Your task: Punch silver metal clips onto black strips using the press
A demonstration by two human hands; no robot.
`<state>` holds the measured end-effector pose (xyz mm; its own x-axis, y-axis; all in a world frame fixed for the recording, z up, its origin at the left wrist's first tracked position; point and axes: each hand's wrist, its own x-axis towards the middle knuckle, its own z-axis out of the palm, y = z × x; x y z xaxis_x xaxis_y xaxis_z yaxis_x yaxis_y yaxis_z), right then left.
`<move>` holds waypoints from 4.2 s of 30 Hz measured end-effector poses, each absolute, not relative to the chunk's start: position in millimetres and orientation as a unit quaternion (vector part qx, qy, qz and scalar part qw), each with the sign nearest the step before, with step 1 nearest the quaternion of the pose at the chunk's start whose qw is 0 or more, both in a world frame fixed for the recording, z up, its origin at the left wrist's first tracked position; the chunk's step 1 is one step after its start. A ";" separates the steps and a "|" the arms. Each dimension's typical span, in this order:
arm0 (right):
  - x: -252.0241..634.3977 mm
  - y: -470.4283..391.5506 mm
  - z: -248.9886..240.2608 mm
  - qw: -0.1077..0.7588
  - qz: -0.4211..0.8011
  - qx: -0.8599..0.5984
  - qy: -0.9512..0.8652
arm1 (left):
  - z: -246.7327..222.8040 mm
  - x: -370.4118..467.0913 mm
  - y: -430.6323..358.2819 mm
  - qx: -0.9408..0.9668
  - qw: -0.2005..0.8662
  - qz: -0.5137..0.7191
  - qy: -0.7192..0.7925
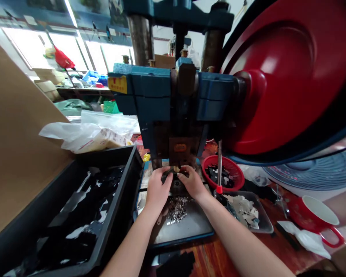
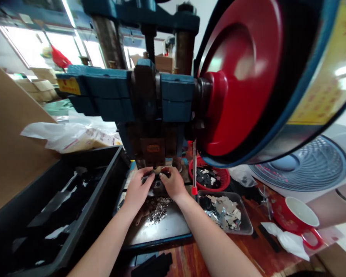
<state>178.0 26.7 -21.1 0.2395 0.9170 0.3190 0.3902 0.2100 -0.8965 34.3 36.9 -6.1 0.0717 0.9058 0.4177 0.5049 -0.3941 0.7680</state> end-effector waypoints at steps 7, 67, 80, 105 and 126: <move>191.1 -20.8 -21.3 0.578 0.169 -0.607 -0.518 | -8.2 2.9 -19.9 0.735 0.121 0.472 0.472; 207.6 -100.9 -24.9 0.387 0.060 -0.568 -0.724 | -12.3 -8.4 -42.6 0.783 0.110 0.286 0.542; 178.6 10.9 13.2 0.326 -0.037 -0.593 -0.735 | 8.5 -11.6 -33.1 0.692 0.259 0.414 0.531; 201.0 -11.0 2.2 0.361 -0.033 -0.485 -0.796 | 16.8 23.5 13.9 0.667 0.261 0.428 0.551; 202.6 -10.4 8.1 0.297 -0.086 -0.507 -0.805 | 6.0 31.9 28.0 0.706 0.184 0.401 0.554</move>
